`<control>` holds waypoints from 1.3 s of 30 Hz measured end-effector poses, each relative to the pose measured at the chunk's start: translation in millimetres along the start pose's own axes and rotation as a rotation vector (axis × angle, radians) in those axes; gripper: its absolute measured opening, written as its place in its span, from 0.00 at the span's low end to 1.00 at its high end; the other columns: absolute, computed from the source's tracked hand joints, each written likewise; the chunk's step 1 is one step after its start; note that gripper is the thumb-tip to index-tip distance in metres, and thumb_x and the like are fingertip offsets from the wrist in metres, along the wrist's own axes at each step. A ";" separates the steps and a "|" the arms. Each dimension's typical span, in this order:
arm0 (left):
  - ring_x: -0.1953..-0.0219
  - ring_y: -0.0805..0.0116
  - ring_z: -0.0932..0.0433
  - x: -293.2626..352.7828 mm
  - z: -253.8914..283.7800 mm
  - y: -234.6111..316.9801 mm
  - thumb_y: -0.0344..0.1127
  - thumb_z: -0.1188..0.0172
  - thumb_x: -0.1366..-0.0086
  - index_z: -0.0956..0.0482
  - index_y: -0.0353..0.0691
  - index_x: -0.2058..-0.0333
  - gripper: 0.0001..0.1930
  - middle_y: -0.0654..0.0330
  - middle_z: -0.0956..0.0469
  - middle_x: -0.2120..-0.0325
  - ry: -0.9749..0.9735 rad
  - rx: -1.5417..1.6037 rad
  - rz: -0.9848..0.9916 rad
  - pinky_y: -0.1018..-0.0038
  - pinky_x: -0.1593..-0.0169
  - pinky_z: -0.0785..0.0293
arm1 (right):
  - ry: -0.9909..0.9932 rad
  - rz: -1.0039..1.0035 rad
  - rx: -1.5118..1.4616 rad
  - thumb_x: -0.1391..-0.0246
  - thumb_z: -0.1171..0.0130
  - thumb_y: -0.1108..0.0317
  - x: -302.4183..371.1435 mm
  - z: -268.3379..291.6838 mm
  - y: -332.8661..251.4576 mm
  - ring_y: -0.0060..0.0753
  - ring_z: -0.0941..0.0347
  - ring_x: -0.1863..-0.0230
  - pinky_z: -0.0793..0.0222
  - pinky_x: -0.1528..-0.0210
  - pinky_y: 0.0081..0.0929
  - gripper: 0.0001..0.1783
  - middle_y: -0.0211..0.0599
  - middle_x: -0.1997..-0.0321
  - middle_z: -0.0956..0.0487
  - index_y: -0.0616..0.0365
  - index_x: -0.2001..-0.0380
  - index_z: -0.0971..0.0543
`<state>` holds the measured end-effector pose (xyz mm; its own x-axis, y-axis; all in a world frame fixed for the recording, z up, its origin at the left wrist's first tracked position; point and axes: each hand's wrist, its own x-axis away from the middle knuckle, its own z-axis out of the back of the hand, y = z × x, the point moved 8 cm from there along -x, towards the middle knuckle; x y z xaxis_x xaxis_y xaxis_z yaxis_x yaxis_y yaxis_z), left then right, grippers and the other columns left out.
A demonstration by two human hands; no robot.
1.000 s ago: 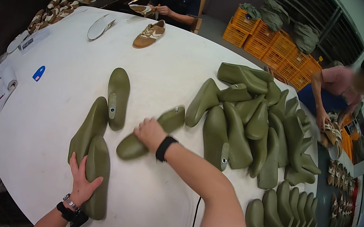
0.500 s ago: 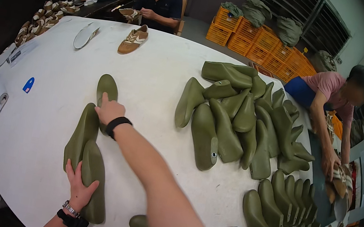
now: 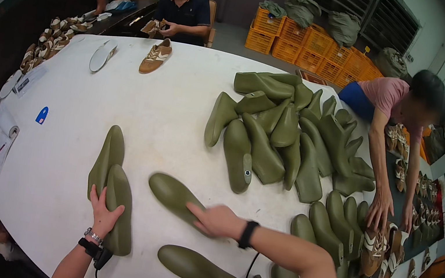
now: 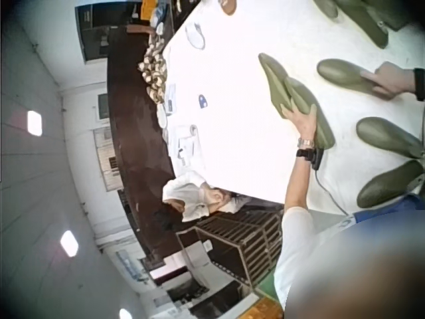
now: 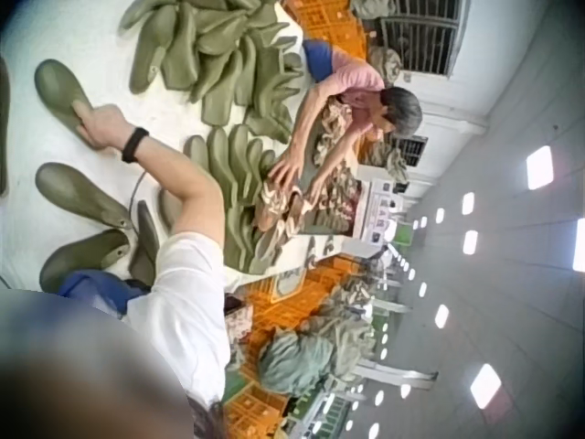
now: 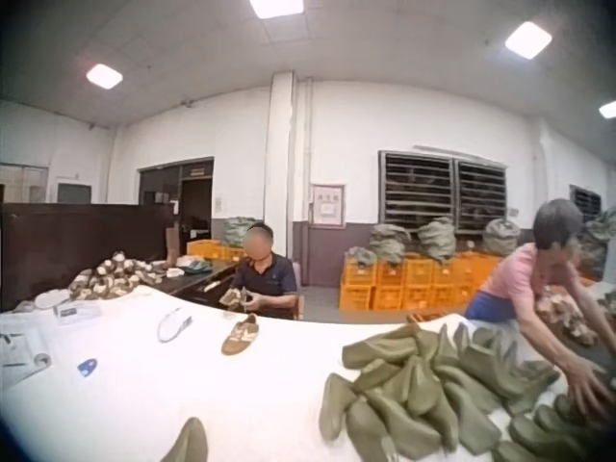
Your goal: The person inserts green shoe lasts into brown canvas shoes on a factory table, then removes the lasts and places them back on the table. The person repeats this process for multiple shoes, handling each shoe and last individually.
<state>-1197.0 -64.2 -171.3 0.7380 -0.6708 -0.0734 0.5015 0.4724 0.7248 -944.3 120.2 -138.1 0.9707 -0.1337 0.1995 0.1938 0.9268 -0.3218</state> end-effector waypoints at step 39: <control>0.61 0.52 0.22 -262.5 -286.7 297.8 0.31 0.45 0.50 0.34 0.51 0.47 0.27 0.51 0.23 0.65 -0.434 -0.235 -0.220 0.63 0.58 0.25 | 0.173 -0.062 -0.120 0.43 0.50 0.54 189.7 -42.7 -14.4 0.39 0.32 0.85 0.35 0.84 0.34 0.32 0.40 0.80 0.31 0.39 0.37 0.44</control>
<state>-1111.8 416.5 -132.7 0.3746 -0.9194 0.1200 0.7475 0.3760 0.5476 -756.9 66.6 -135.1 0.9644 -0.2566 0.0637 0.2590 0.8680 -0.4236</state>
